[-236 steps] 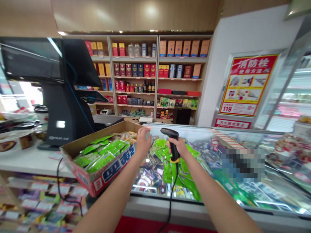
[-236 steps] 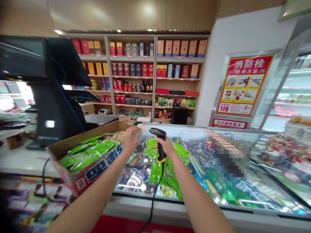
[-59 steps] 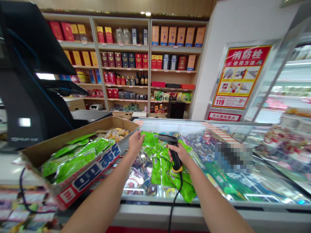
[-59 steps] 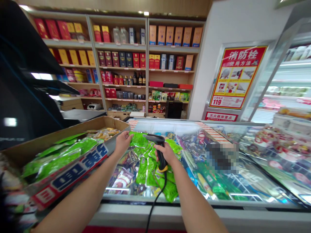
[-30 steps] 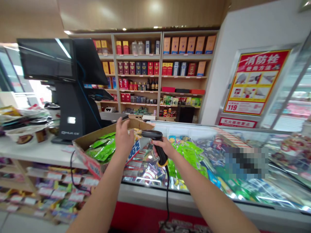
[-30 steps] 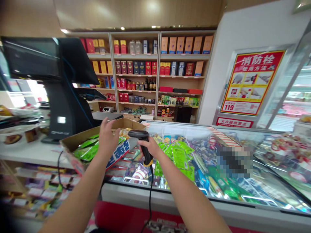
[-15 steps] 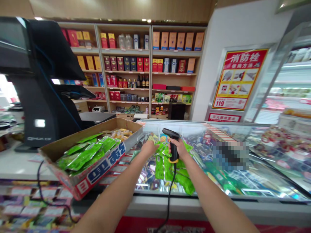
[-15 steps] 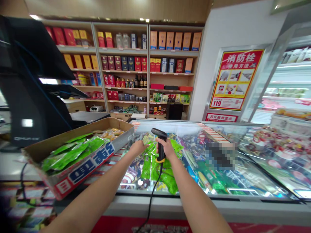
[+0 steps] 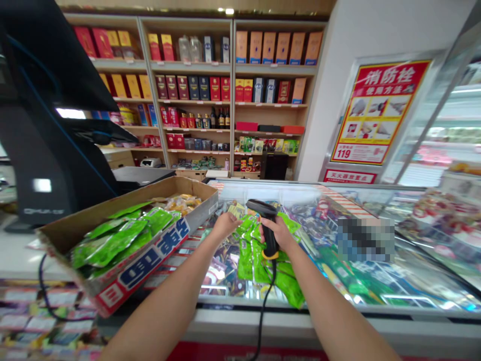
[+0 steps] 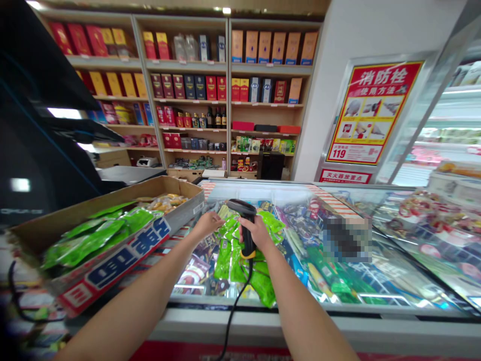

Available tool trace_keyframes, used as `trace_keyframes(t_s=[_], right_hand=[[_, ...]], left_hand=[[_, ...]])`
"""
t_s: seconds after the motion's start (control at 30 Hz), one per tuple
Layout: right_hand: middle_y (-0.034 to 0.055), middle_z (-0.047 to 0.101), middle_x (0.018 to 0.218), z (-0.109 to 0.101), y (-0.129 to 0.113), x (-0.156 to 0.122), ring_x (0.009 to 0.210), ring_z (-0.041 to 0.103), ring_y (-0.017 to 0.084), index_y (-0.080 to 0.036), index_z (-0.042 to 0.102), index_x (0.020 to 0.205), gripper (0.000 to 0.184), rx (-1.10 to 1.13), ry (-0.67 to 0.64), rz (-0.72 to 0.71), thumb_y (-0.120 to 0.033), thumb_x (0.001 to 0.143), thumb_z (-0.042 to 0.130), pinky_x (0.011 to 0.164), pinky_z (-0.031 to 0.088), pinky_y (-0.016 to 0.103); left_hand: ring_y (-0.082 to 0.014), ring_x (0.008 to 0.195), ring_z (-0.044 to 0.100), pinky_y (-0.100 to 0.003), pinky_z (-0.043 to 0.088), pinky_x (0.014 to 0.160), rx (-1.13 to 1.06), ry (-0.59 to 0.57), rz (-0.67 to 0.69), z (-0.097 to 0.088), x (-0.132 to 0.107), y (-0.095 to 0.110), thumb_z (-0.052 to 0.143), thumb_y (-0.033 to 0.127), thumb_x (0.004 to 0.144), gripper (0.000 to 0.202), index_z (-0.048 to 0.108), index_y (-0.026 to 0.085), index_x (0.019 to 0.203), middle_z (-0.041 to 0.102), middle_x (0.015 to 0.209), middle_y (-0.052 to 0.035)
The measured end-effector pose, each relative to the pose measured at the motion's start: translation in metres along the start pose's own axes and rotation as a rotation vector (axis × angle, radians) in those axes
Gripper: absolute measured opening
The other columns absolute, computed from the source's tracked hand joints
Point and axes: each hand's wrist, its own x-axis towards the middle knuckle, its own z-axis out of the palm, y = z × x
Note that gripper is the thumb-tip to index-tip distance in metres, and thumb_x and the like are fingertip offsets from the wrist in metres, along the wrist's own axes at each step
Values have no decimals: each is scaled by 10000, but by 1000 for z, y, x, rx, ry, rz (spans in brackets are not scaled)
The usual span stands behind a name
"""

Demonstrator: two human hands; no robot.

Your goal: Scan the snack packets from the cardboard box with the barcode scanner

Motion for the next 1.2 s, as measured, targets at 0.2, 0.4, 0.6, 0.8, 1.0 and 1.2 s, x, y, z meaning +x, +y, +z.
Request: trace_keyframes(t_s=[0.2, 0.4, 0.6, 0.8, 1.0, 1.2], right_hand=[[-9, 598, 493, 0, 1, 0, 367, 566, 143, -164, 603, 708, 315, -5, -1, 1, -462, 670, 697, 379, 453, 244], [-8, 594, 487, 1, 0, -1, 363, 563, 142, -167, 598, 698, 296, -8, -5, -5, -448, 679, 689, 373, 443, 243], [-10, 602, 506, 0, 2, -1, 370, 562, 139, -164, 604, 744, 316, 12, -4, -5, -458, 682, 701, 376, 445, 242], [-11, 601, 509, -1, 3, -1, 370, 561, 136, -161, 602, 746, 333, -3, -12, 6, -472, 680, 701, 378, 441, 239], [-8, 605, 509, 0, -3, -4, 374, 566, 139, -160, 604, 750, 340, -37, -32, 19, -478, 671, 696, 374, 437, 236], [-6, 605, 510, -1, -3, -5, 376, 567, 141, -165, 602, 733, 330, -57, -38, 17, -478, 676, 691, 376, 435, 239]], left_hand=[[-197, 686, 640, -248, 428, 611, 89, -111, -20, -3, -9, 3, 756, 327, 649, 197, 659, 162, 605, 652, 622, -39], [-172, 589, 591, -258, 427, 579, -119, -95, -101, 0, -7, 1, 727, 232, 661, 149, 621, 167, 579, 580, 535, 2], [-169, 720, 601, -275, 449, 701, -213, 149, 29, -2, -4, 2, 585, 213, 783, 101, 584, 170, 692, 625, 683, -18], [-159, 742, 576, -260, 444, 709, -464, 551, 57, -15, -2, -3, 456, 269, 861, 133, 504, 197, 760, 583, 727, -3], [-177, 744, 599, -267, 436, 710, -425, 644, 1, -26, -6, -8, 473, 297, 885, 118, 519, 196, 843, 618, 749, -18], [-187, 785, 637, -268, 441, 742, -242, 618, 46, -29, -13, -5, 464, 268, 915, 100, 534, 208, 876, 670, 818, -45]])
